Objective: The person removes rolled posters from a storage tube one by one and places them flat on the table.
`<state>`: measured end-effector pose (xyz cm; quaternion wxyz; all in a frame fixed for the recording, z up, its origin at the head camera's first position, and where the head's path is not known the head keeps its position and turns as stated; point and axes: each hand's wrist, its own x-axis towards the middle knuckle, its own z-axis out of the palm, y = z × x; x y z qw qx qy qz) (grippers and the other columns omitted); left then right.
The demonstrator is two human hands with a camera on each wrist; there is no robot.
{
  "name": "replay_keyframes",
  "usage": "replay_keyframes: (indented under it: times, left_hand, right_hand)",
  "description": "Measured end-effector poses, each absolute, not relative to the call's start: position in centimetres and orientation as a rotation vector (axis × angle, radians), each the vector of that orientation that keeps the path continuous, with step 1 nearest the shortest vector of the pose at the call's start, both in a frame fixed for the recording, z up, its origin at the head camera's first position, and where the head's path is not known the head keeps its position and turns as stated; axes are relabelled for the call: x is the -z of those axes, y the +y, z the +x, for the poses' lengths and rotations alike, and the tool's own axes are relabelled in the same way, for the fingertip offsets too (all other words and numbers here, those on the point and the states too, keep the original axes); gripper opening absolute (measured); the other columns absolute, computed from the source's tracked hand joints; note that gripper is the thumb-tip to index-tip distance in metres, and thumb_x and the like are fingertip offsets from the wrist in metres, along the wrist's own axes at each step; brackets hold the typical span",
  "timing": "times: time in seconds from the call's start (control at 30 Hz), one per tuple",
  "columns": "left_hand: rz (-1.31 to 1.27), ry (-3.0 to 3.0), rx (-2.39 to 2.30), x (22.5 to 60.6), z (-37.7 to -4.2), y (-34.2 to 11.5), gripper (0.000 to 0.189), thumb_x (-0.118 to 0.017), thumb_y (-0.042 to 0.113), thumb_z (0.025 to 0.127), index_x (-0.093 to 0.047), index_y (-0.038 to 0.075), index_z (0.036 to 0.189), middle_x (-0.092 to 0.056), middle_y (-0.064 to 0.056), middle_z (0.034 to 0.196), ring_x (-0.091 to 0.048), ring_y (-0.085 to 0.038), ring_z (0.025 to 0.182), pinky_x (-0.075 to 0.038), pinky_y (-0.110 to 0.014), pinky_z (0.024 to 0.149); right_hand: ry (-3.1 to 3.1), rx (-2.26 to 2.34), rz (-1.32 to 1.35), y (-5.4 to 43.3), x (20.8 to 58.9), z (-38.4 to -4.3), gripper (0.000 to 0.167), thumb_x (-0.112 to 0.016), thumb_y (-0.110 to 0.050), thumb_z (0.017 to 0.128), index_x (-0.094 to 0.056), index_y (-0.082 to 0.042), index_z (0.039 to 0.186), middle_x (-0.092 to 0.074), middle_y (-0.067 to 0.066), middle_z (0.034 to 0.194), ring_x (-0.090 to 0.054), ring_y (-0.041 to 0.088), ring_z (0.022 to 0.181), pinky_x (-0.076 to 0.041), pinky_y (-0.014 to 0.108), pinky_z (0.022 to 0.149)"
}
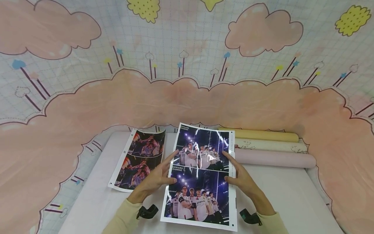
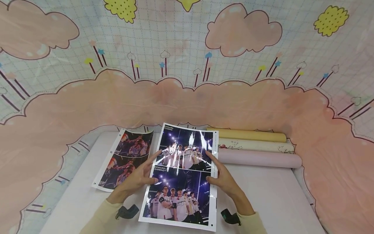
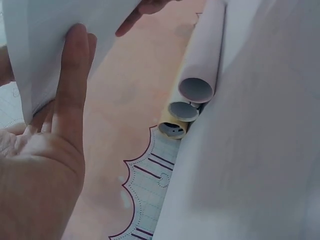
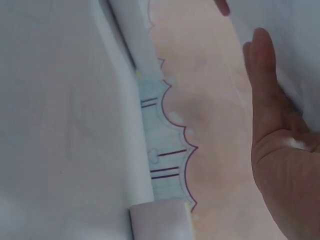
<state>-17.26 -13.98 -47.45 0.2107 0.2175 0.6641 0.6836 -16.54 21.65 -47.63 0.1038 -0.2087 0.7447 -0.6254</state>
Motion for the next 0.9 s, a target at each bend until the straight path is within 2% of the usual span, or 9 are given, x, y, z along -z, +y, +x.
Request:
replay_keyframes:
  times: [0.1,0.17,0.27,0.4,0.5,0.63,0.73,0.8,0.9]
  left_hand:
    - [0.629,1.85,-1.892,47.67,-17.22,-14.0,0.105,-0.072,-0.001,0.08,-0.007,0.019,0.159,0.015,-0.01,0.166,0.015,-0.041,0.15,0.008,-0.055,0.12]
    - [0.634,1.831,-1.903,47.78,-17.19,-13.97,0.104,-0.072,0.001,0.082,-0.005,0.017,0.159,0.016,-0.012,0.165,0.016,-0.041,0.15,0.008,-0.055,0.12]
    - [0.618,1.781,-1.926,47.89,-17.16,-13.87,0.105,-0.072,0.001,0.083,-0.003,0.019,0.159,0.015,-0.01,0.166,0.012,-0.038,0.151,0.004,-0.054,0.121]
    - [0.608,1.755,-1.92,47.96,-17.1,-13.81,0.107,-0.069,-0.004,0.081,-0.001,0.024,0.159,0.018,-0.007,0.165,0.011,-0.037,0.152,0.004,-0.058,0.12]
    - [0.621,1.741,-1.887,47.89,-17.02,-13.89,0.104,-0.066,-0.004,0.084,0.001,0.02,0.159,-0.001,-0.017,0.166,-0.019,-0.035,0.15,-0.017,-0.053,0.121]
    - [0.597,1.772,-1.857,47.74,-16.96,-13.84,0.098,-0.064,-0.002,0.086,0.001,0.012,0.159,-0.012,-0.023,0.163,-0.033,-0.033,0.144,-0.036,-0.038,0.115]
    - [0.567,1.812,-1.852,47.67,-16.91,-13.73,0.097,-0.064,-0.003,0.086,-0.001,0.009,0.159,0.001,-0.017,0.166,-0.012,-0.037,0.151,-0.021,-0.046,0.122]
    - [0.545,1.822,-1.86,47.69,-16.91,-13.68,0.098,-0.063,-0.005,0.085,-0.001,0.013,0.159,0.005,-0.015,0.166,-0.005,-0.037,0.152,-0.012,-0.056,0.12]
    - [0.515,1.879,-1.859,47.82,-17.0,-13.6,0.099,-0.061,-0.009,0.085,-0.004,0.021,0.159,0.006,-0.009,0.167,-0.002,-0.034,0.153,-0.011,-0.052,0.121]
  right_hand:
    - [2.146,1.895,-0.641,21.74,47.83,-16.58,0.09,-0.065,0.001,0.082,-0.02,-0.016,0.158,-0.002,0.014,0.166,-0.015,0.036,0.15,-0.017,0.067,0.114]
    - [2.099,1.926,-0.634,21.79,47.97,-16.62,0.089,-0.065,0.002,0.083,-0.02,-0.016,0.158,0.0,0.012,0.167,-0.003,0.024,0.153,-0.007,0.065,0.118]
    - [2.004,1.97,-0.635,21.89,48.19,-16.68,0.091,-0.063,0.004,0.085,-0.015,-0.017,0.159,-0.003,0.015,0.166,-0.033,0.012,0.144,-0.026,0.057,0.116]
    - [2.041,1.915,-0.657,22.01,48.4,-16.56,0.087,-0.064,-0.001,0.086,-0.018,-0.018,0.158,-0.005,0.018,0.165,-0.038,-0.006,0.134,-0.027,0.068,0.11]
    - [2.042,1.88,-0.698,22.09,48.6,-16.58,0.082,-0.064,-0.005,0.088,-0.021,-0.013,0.157,-0.011,0.023,0.163,-0.041,-0.005,0.133,-0.033,0.065,0.108]
    - [1.812,1.976,-0.72,22.22,48.52,-16.75,0.079,-0.056,0.003,0.092,-0.013,-0.007,0.157,-0.048,0.012,0.15,-0.07,0.021,0.107,-0.057,0.048,0.082]
    - [1.776,2.0,-0.689,22.3,48.39,-16.7,0.078,-0.055,0.006,0.093,-0.012,-0.007,0.158,-0.058,0.0,0.141,-0.072,0.024,0.102,-0.059,0.044,0.078]
    - [1.847,1.985,-0.649,22.25,48.46,-16.6,0.08,-0.057,0.003,0.093,-0.013,-0.011,0.158,-0.05,0.006,0.149,-0.072,0.02,0.103,-0.059,0.042,0.079]
    - [1.94,1.979,-0.583,21.93,48.59,-16.54,0.085,-0.062,0.001,0.092,-0.013,-0.017,0.159,-0.03,0.019,0.159,-0.068,0.013,0.11,-0.059,0.036,0.084]
